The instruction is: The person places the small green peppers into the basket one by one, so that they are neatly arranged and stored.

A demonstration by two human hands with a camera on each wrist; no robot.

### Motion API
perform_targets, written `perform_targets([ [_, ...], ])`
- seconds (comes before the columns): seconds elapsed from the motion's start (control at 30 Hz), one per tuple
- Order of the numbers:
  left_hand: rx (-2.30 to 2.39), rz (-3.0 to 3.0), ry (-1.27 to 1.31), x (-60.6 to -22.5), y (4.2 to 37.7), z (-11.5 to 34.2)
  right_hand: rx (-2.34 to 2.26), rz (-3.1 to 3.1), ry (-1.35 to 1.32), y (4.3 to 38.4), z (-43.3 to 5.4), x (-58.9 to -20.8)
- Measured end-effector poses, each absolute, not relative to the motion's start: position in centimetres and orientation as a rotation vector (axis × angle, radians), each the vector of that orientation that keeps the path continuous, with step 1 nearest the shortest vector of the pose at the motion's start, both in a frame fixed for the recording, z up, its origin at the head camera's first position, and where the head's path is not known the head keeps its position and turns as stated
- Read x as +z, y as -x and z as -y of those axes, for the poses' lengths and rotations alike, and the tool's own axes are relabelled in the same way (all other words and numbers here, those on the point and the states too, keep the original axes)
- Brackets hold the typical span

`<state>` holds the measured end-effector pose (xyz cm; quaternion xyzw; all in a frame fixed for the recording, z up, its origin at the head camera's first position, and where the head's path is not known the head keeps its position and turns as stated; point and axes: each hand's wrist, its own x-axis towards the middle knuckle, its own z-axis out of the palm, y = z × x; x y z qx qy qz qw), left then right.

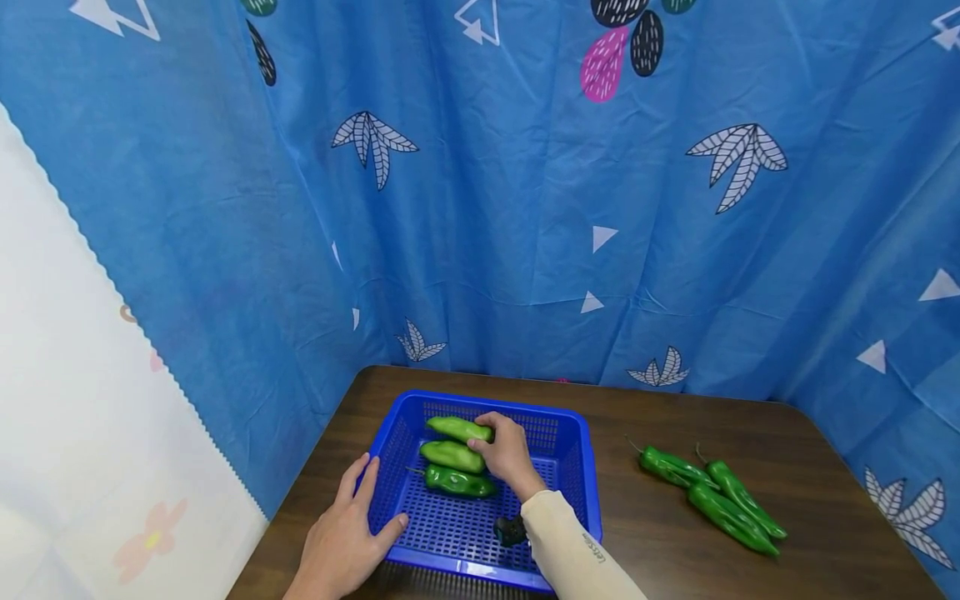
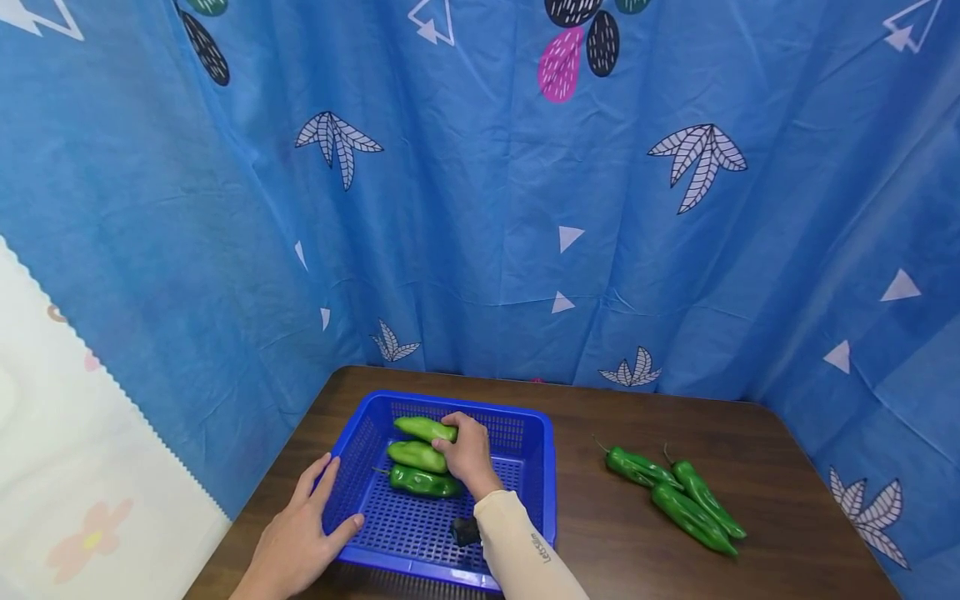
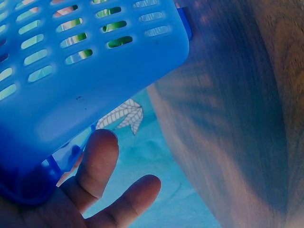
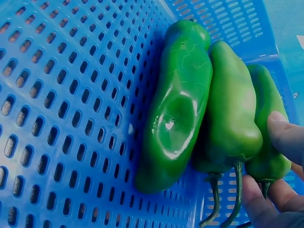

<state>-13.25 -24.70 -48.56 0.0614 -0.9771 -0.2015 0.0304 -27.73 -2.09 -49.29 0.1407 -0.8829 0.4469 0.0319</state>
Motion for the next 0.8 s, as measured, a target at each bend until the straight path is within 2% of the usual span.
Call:
perform_targets([
  [0.8,-0.595,3.005,-0.200,-48.52,13.15,24.60,1.297,2.703,-0.377,27.83,1.92,-50.01],
])
